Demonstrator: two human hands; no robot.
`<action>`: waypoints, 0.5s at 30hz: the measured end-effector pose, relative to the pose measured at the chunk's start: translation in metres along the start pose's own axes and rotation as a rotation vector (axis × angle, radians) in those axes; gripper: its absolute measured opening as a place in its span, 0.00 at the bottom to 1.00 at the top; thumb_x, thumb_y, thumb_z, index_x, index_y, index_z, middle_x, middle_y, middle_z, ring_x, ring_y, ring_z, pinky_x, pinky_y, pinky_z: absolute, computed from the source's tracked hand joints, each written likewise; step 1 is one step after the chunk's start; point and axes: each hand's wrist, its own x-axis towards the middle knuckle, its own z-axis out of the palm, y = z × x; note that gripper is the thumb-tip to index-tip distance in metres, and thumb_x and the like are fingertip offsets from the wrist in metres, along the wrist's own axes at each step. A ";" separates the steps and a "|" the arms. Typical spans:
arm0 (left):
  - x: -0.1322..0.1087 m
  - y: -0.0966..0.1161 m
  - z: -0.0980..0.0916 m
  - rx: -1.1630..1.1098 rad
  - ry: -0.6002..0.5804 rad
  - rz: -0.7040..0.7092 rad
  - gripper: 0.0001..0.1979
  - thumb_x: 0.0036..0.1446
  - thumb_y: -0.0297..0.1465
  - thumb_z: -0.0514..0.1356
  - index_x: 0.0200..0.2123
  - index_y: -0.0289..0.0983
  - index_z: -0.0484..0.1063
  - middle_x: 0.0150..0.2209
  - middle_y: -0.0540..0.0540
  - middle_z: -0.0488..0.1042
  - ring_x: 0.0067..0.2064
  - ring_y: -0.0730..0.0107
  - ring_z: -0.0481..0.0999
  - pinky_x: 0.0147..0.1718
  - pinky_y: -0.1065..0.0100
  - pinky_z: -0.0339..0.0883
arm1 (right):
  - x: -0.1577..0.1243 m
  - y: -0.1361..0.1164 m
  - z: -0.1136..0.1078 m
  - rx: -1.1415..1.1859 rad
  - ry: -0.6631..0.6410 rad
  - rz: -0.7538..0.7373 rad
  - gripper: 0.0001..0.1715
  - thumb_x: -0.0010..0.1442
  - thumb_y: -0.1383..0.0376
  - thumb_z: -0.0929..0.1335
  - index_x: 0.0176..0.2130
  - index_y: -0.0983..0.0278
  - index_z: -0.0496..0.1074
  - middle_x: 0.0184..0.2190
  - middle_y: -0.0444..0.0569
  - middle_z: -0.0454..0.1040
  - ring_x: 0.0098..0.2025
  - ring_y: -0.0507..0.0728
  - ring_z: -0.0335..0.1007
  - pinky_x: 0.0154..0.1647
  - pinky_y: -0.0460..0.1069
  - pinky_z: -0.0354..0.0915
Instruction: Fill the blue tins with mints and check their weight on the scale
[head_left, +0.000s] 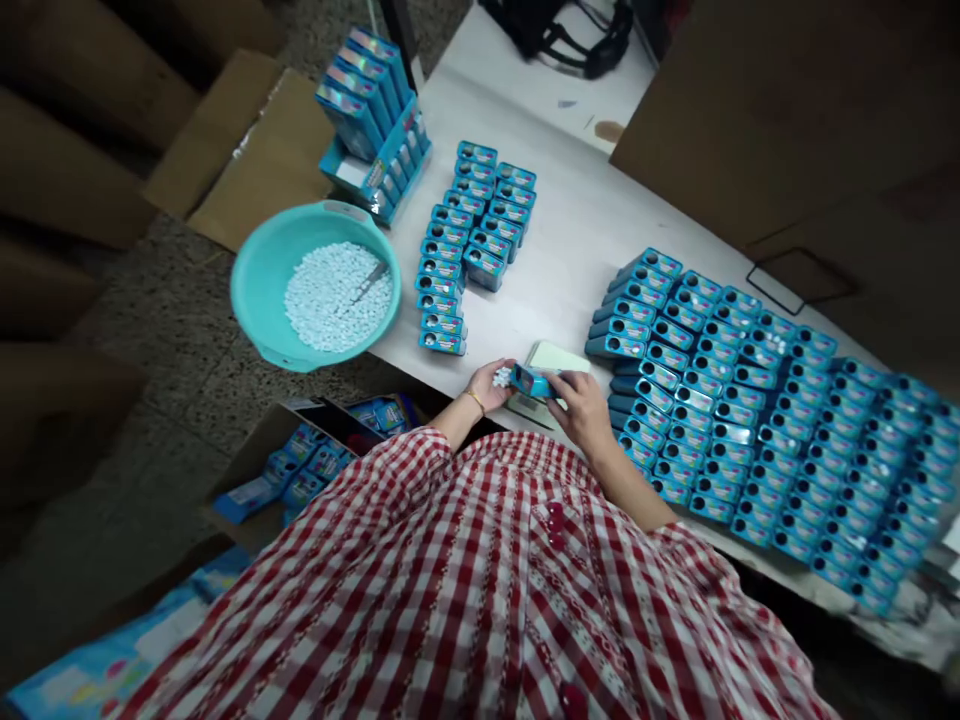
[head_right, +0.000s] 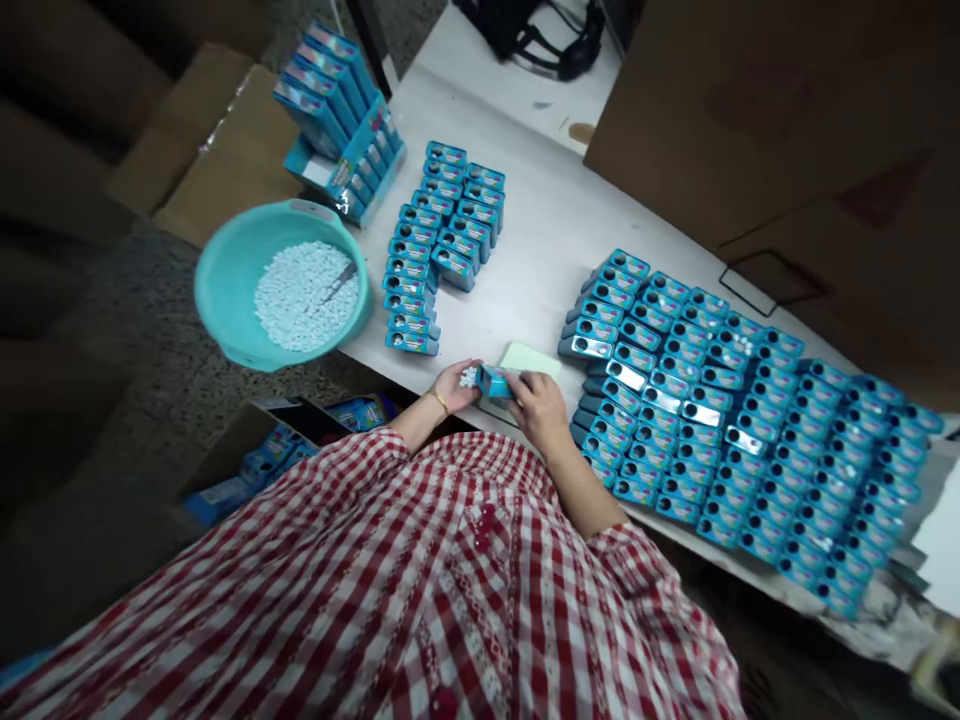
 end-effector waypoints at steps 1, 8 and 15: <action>0.002 -0.003 0.005 -0.011 -0.003 -0.003 0.11 0.56 0.29 0.52 0.27 0.32 0.70 0.23 0.44 0.73 0.27 0.69 0.73 0.34 0.65 0.68 | 0.005 -0.009 -0.011 -0.108 -0.052 -0.085 0.23 0.60 0.63 0.61 0.55 0.59 0.62 0.44 0.53 0.68 0.46 0.60 0.60 0.47 0.56 0.58; 0.004 -0.023 0.023 -0.050 -0.025 -0.056 0.15 0.58 0.31 0.49 0.24 0.33 0.70 0.23 0.44 0.73 0.26 0.69 0.73 0.33 0.66 0.68 | 0.014 -0.024 -0.042 -0.373 -0.231 -0.310 0.25 0.61 0.70 0.57 0.57 0.62 0.60 0.43 0.56 0.68 0.45 0.61 0.57 0.45 0.56 0.55; 0.017 -0.022 0.016 -0.028 -0.023 0.039 0.10 0.56 0.26 0.52 0.25 0.32 0.69 0.24 0.44 0.74 0.27 0.71 0.74 0.29 0.69 0.67 | -0.011 0.017 -0.030 -0.027 -0.054 0.008 0.22 0.60 0.62 0.61 0.54 0.61 0.62 0.44 0.54 0.67 0.46 0.61 0.61 0.45 0.55 0.62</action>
